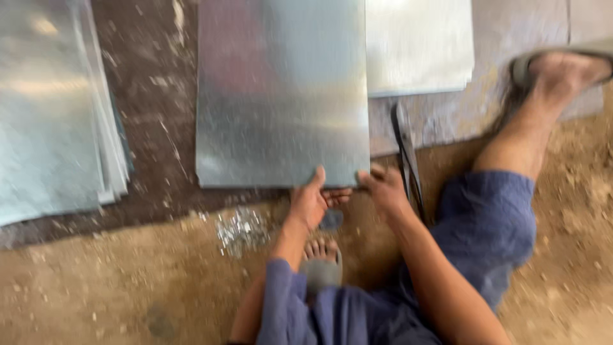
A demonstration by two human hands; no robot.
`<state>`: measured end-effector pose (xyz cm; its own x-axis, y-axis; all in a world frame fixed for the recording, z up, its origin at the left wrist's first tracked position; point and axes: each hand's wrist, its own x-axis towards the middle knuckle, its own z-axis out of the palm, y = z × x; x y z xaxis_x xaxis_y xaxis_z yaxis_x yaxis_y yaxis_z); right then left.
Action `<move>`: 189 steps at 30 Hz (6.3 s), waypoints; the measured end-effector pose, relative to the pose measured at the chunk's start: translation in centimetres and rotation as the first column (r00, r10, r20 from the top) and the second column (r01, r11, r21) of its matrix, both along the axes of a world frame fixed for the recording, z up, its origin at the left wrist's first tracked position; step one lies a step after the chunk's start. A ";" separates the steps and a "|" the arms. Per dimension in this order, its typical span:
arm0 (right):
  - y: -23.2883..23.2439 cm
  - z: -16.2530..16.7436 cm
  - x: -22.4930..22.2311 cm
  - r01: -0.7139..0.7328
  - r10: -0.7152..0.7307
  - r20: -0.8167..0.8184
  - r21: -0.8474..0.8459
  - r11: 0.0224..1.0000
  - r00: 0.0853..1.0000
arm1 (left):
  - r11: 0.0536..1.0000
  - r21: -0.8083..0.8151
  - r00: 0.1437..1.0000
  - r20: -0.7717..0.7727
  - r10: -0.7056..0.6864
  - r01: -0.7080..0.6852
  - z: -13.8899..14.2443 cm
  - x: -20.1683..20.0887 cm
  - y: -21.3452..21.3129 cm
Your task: The person sits on the ground and cuts galvanized sheet metal with hand snips, trimming strips from the edges of the sheets. They reposition each sheet, cut along its edge, and set trimmed pieces aside, with cut scraps accumulating on the ground.
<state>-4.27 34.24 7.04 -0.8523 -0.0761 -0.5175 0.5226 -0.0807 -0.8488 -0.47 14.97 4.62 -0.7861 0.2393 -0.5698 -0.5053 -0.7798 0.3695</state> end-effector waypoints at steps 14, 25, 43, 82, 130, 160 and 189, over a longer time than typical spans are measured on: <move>2.2 -2.0 -0.9 -0.253 0.236 0.108 0.599 0.760 0.966 | -0.434 -0.851 0.540 0.226 -0.811 -0.295 2.7 7.2 -3.0; 2.3 -1.6 -0.2 -0.140 0.189 -0.120 0.334 0.932 0.975 | -0.162 -0.899 0.498 -0.069 -0.865 -0.406 1.1 -5.7 1.1; 3.1 -1.4 -0.9 -0.218 0.283 -0.082 0.452 0.865 0.956 | -0.154 -0.753 0.358 -0.115 -0.927 -0.640 0.0 -4.0 0.8; 3.1 -2.3 -1.3 -0.141 0.132 0.050 0.373 0.917 0.990 | -0.262 -0.662 0.481 -0.171 -0.860 -0.702 2.1 -1.6 2.4; 9.0 -0.5 14.0 0.036 -0.082 0.237 0.196 0.980 0.968 | 0.978 -0.046 0.979 -0.030 0.203 -0.204 -1.3 -2.6 9.7; 7.3 1.6 15.6 -0.352 0.240 0.266 0.559 0.750 0.934 | 0.984 -0.078 0.987 -0.031 0.155 -0.157 -1.7 -3.1 10.1; 6.6 0.4 14.4 -0.368 0.274 0.264 0.443 0.817 0.925 | 0.981 -0.095 0.981 -0.115 0.158 -0.169 -0.1 -2.9 10.1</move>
